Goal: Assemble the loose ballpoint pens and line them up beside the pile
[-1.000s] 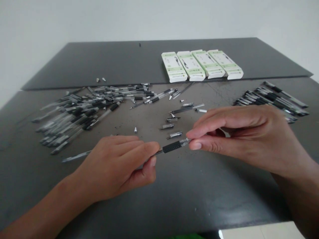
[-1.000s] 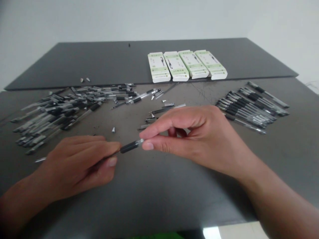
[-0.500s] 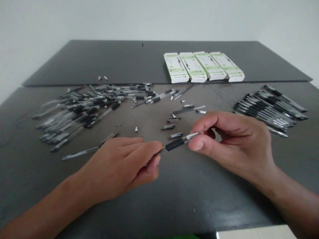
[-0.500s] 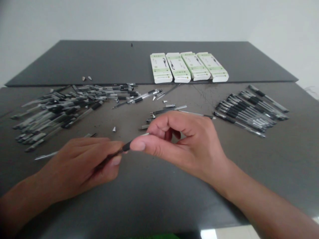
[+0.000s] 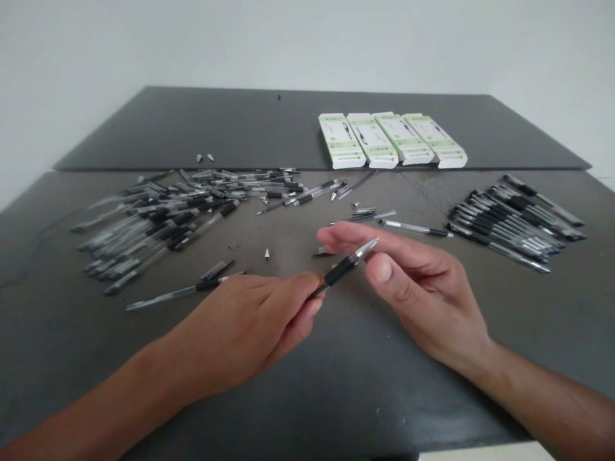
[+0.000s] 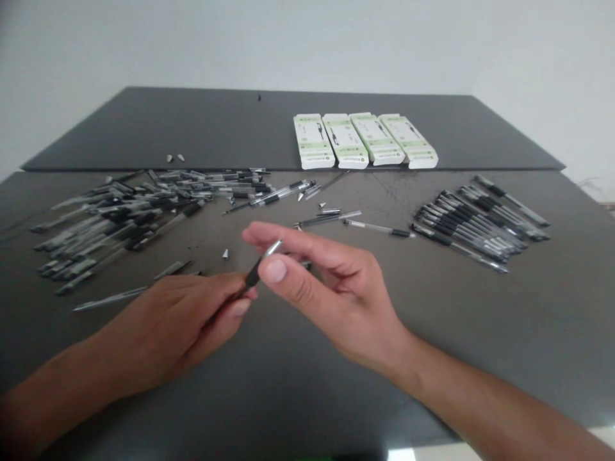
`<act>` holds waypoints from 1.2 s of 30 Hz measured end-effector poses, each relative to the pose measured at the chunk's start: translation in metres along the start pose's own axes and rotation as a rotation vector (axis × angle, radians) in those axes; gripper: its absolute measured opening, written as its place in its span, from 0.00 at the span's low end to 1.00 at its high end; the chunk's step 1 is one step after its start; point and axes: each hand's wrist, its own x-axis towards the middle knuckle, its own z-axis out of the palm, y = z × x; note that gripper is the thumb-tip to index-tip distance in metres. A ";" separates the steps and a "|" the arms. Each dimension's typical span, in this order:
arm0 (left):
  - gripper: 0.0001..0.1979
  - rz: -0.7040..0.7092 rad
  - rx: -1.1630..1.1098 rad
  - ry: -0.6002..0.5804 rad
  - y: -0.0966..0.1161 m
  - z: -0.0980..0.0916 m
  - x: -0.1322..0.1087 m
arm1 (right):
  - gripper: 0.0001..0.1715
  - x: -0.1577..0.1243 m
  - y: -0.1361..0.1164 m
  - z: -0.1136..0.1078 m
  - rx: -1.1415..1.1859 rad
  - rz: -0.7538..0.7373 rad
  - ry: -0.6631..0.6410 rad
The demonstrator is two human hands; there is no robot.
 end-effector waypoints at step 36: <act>0.05 -0.133 -0.517 -0.062 0.010 0.012 0.001 | 0.18 0.007 0.006 0.002 0.145 -0.015 -0.030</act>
